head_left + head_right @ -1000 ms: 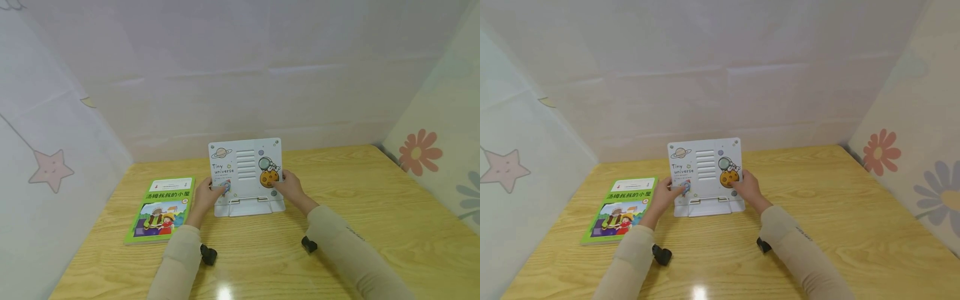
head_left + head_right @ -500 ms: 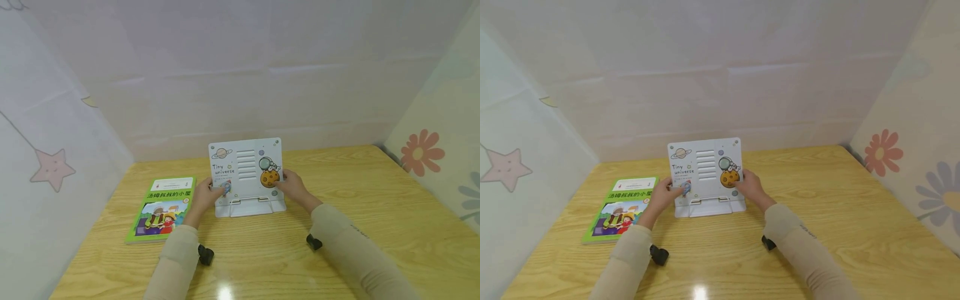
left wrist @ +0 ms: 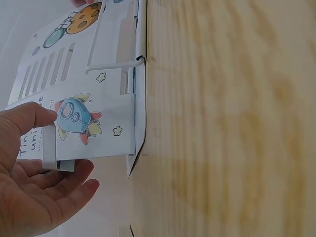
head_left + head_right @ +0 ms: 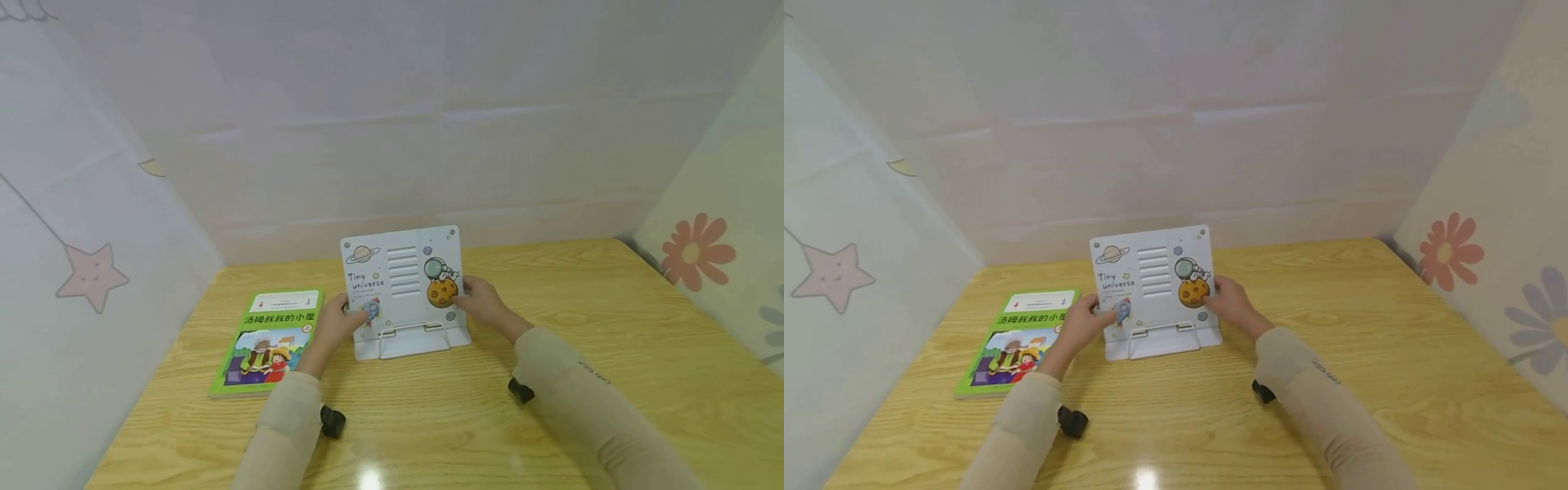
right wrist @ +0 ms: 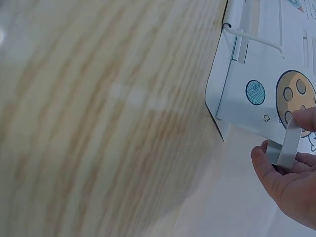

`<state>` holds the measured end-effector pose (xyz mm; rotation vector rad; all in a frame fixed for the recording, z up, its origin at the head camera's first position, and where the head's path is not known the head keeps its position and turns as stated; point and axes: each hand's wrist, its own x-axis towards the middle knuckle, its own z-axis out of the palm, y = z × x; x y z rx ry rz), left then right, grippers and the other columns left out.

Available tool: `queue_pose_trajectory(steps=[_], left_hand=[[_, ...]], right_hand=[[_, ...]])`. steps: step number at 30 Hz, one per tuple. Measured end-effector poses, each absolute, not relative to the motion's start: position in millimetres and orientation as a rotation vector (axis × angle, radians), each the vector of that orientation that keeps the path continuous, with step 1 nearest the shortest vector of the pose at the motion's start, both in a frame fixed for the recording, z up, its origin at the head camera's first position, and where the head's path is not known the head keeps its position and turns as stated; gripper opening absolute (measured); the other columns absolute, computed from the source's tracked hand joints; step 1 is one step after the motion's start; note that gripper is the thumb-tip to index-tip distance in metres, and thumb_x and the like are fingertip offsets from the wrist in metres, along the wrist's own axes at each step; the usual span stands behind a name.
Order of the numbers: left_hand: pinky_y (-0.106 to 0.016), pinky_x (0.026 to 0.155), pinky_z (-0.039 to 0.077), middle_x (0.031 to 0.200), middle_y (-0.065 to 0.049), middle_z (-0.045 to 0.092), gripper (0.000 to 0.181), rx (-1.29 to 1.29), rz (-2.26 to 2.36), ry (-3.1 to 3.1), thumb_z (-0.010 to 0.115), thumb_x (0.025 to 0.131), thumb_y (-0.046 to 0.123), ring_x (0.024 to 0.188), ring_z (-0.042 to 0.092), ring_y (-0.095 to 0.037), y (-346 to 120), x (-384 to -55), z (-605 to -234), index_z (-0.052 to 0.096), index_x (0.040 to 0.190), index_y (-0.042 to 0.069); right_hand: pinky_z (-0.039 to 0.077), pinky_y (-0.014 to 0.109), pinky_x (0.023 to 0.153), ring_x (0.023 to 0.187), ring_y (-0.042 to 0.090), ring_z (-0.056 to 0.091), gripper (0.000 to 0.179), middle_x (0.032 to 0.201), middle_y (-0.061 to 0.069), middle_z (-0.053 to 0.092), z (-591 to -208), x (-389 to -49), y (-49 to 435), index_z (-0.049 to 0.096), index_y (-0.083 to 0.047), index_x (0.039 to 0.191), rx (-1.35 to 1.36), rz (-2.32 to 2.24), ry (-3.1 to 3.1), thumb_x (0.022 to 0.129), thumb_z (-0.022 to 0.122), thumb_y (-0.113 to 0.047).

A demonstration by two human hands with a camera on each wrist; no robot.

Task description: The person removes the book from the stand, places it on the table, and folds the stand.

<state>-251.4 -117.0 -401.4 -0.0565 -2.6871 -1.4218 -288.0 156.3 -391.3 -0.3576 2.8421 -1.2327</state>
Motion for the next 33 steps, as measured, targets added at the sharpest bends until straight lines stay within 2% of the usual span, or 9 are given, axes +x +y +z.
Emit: queue_pose_trajectory(steps=[8,18,33], left_hand=[[-0.031,0.071,0.045,0.098,-0.005,0.058,0.035,-0.049,-1.402,-2.727,0.064,0.072,0.019,0.084,0.053,-0.017,-116,-245,-400,0.055,0.104,0.007],[-0.028,0.067,0.046,0.095,-0.005,0.059,0.035,-0.035,-1.339,-2.753,0.064,0.07,0.02,0.079,0.054,-0.016,-111,-236,-397,0.056,0.102,0.007],[-0.024,0.05,0.042,0.084,-0.004,0.058,0.034,0.016,-1.201,-2.811,0.063,0.071,0.026,0.062,0.051,-0.014,-101,-211,-391,0.055,0.097,0.005]], right_hand=[[0.037,0.043,0.087,0.108,0.036,0.042,0.045,0.118,0.026,0.044,-391,-294,160,0.039,0.011,0.121,-0.44,-1.161,2.859,0.083,0.053,-0.008],[0.035,0.043,0.088,0.108,0.037,0.041,0.045,0.119,0.026,0.044,-387,-301,164,0.038,0.011,0.122,-0.512,-1.081,2.862,0.083,0.051,-0.007],[0.035,0.043,0.088,0.108,0.036,0.042,0.042,0.117,0.024,0.046,-388,-313,163,0.042,0.008,0.12,-0.599,-0.989,2.9,0.083,0.053,-0.008]])
